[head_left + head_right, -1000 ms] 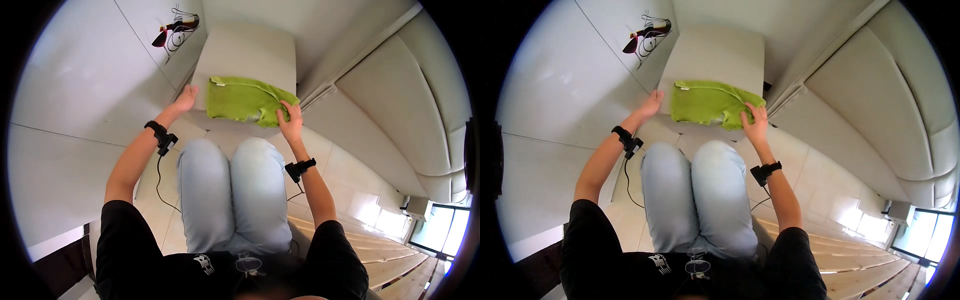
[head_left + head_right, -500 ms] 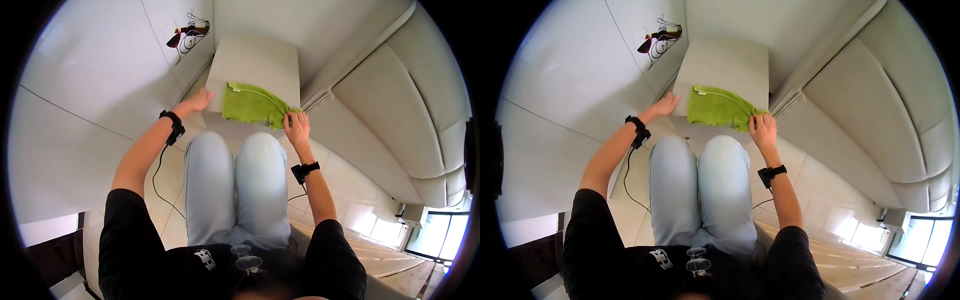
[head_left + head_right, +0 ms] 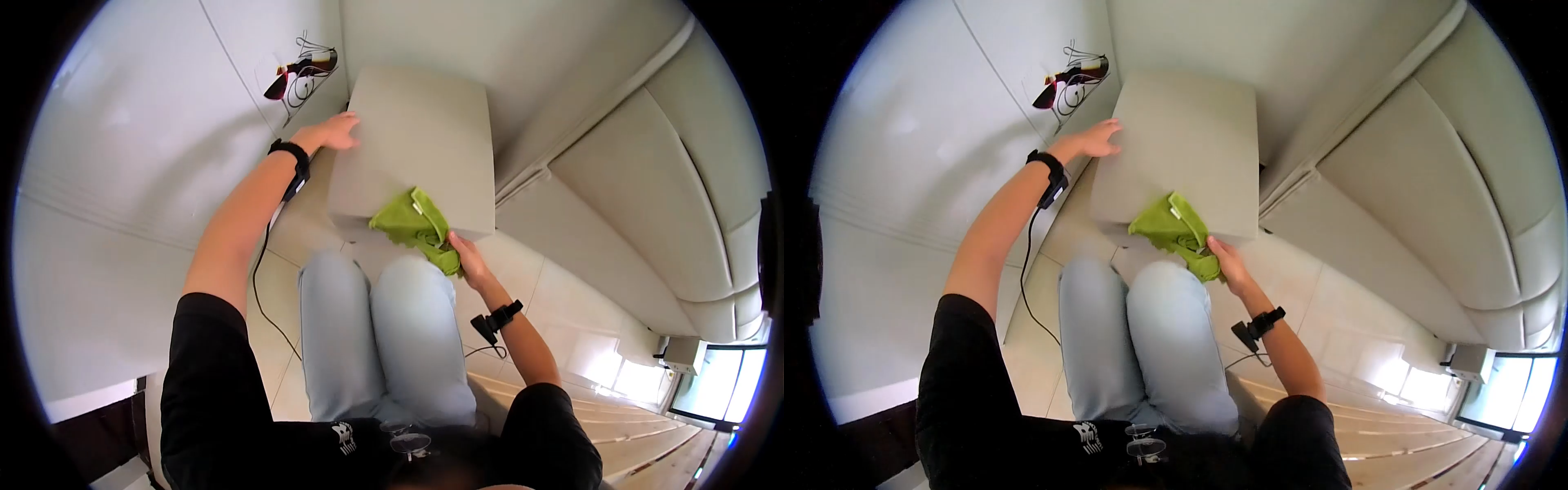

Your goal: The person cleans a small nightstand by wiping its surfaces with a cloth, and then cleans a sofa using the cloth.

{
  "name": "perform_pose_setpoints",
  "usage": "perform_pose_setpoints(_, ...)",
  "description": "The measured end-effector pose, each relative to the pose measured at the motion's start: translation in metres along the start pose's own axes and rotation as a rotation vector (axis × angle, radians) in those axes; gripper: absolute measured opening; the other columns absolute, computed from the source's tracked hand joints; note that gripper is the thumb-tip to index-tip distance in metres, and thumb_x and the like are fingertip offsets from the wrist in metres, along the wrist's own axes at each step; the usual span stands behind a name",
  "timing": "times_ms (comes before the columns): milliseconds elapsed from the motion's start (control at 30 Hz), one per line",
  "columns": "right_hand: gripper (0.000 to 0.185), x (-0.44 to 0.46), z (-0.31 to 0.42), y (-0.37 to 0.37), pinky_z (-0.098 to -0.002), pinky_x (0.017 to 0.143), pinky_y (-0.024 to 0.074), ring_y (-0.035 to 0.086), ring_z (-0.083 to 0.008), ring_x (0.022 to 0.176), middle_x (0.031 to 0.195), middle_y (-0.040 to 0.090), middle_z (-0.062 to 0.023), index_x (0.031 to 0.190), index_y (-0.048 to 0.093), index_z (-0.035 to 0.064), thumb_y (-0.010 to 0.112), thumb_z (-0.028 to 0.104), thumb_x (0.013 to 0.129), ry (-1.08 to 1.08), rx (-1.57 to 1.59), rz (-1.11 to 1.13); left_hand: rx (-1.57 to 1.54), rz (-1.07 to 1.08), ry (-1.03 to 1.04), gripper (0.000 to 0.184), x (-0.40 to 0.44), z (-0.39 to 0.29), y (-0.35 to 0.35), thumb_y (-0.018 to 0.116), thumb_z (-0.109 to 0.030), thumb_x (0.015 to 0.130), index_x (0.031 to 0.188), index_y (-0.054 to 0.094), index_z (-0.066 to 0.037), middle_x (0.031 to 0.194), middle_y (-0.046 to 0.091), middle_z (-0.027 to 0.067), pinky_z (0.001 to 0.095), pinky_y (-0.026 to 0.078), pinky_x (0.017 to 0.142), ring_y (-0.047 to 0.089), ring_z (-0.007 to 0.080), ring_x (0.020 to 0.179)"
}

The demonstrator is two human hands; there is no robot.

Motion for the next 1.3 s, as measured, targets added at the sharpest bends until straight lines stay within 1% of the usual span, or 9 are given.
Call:
perform_pose_setpoints(33, 0.061, -0.003, 0.005, 0.006, -0.0308, 0.089, 0.0462, 0.058, -0.0178, 0.103, 0.113, 0.063, -0.0109, 0.118, 0.060, -0.0054, 0.051, 0.051, 0.096, 0.055, 0.224, 0.032, 0.005, 0.004, -0.016, 0.074, 0.012, 0.000, -0.011, 0.064, -0.034, 0.087, 0.145, 0.033, 0.001, 0.156, 0.021, 0.0207, 0.0382, 0.025, 0.116, 0.023, 0.0336, 0.143)
perform_pose_setpoints(167, 0.064, 0.014, -0.016, -0.008, -0.0303, 0.087, 0.0476, 0.060, -0.0185, 0.097, 0.110, 0.064, -0.0134, 0.117, 0.058, -0.0097, 0.049, 0.050, 0.097, 0.193, 0.436, 0.005, -0.063, -0.107, -0.049, 0.069, 0.081, 0.022, -0.045, 0.062, -0.034, 0.086, 0.140, 0.040, 0.003, 0.150, 0.033, 0.0215, 0.0385, 0.028, 0.114, 0.031, 0.0336, 0.140)
perform_pose_setpoints(300, 0.062, 0.009, 0.003, -0.010, -0.0296, 0.079, 0.0502, 0.063, -0.0185, 0.083, 0.094, 0.068, -0.0129, 0.107, 0.064, -0.0096, 0.048, 0.050, 0.098, 0.243, 0.304, -0.021, -0.027, -0.128, -0.067, 0.066, 0.156, 0.047, -0.049, 0.055, -0.034, 0.093, 0.144, 0.034, 0.002, 0.154, 0.027, 0.0208, 0.0379, 0.026, 0.115, 0.028, 0.0338, 0.142)
perform_pose_setpoints(400, 0.064, 0.006, 0.002, -0.008, -0.0289, 0.079, 0.0498, 0.063, -0.0183, 0.084, 0.096, 0.067, -0.0139, 0.107, 0.063, -0.0107, 0.049, 0.050, 0.097, 0.257, 0.303, -0.045, 0.008, -0.201, -0.084, 0.066, 0.178, 0.045, -0.059, 0.052, -0.037, 0.094, 0.145, 0.033, 0.002, 0.153, 0.030, 0.0210, 0.0382, 0.026, 0.115, 0.030, 0.0340, 0.141)
perform_pose_setpoints(633, 0.064, 0.004, -0.005, -0.005, -0.0303, 0.079, 0.0493, 0.061, -0.0185, 0.080, 0.088, 0.067, -0.0126, 0.096, 0.067, -0.0098, 0.052, 0.052, 0.096, 0.209, 0.248, -0.172, -0.022, -0.248, -0.083, 0.059, 0.231, 0.072, -0.065, 0.043, -0.044, 0.097, 0.131, 0.051, 0.003, 0.135, 0.051, 0.0233, 0.0430, 0.039, 0.105, 0.050, 0.0378, 0.124)
perform_pose_setpoints(867, 0.066, 0.008, -0.008, -0.007, -0.0259, 0.064, 0.0460, 0.057, -0.0127, 0.066, 0.070, 0.065, -0.0085, 0.073, 0.068, -0.0055, 0.049, 0.054, 0.096, 0.122, 0.123, -0.168, -0.045, -0.292, -0.139, 0.053, 0.217, 0.074, -0.067, 0.045, -0.038, 0.096, 0.124, 0.057, 0.006, 0.126, 0.059, 0.0246, 0.0412, 0.043, 0.099, 0.056, 0.0391, 0.116)
perform_pose_setpoints(1067, 0.060, 0.020, 0.003, -0.016, -0.0252, 0.057, 0.0462, 0.057, -0.0129, 0.058, 0.065, 0.063, -0.0080, 0.069, 0.064, -0.0009, 0.055, 0.053, 0.093, 0.114, 0.095, -0.173, -0.036, -0.373, -0.181, 0.051, 0.190, 0.123, -0.055, 0.048, -0.037, 0.093, 0.121, 0.060, 0.004, 0.122, 0.061, 0.0252, 0.0426, 0.043, 0.099, 0.058, 0.0403, 0.113)
perform_pose_setpoints(1133, 0.063, 0.027, 0.011, -0.022, -0.0266, 0.054, 0.0411, 0.051, -0.0125, 0.053, 0.058, 0.058, -0.0055, 0.061, 0.064, -0.0005, 0.056, 0.053, 0.092, 0.026, 0.045, -0.302, 0.001, -0.383, -0.182, 0.051, 0.181, 0.148, -0.049, 0.049, -0.038, 0.091, 0.121, 0.061, 0.001, 0.121, 0.062, 0.0241, 0.0433, 0.044, 0.098, 0.059, 0.0403, 0.111)
perform_pose_setpoints(1300, 0.054, 0.064, 0.007, -0.056, -0.0269, 0.053, 0.0406, 0.050, -0.0119, 0.055, 0.063, 0.056, -0.0035, 0.069, 0.060, 0.0010, 0.063, 0.051, 0.089, 0.040, 0.232, -0.383, -0.034, -0.433, -0.248, 0.055, 0.154, 0.215, -0.022, 0.047, -0.042, 0.090, 0.121, 0.061, 0.001, 0.120, 0.062, 0.0238, 0.0437, 0.044, 0.097, 0.060, 0.0386, 0.112)
Point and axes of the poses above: each hand's wrist, its own x-axis towards the middle knuckle, its own y-axis out of the palm, z = x × y, the point moved 4 cm from there along x, towards the middle knuckle
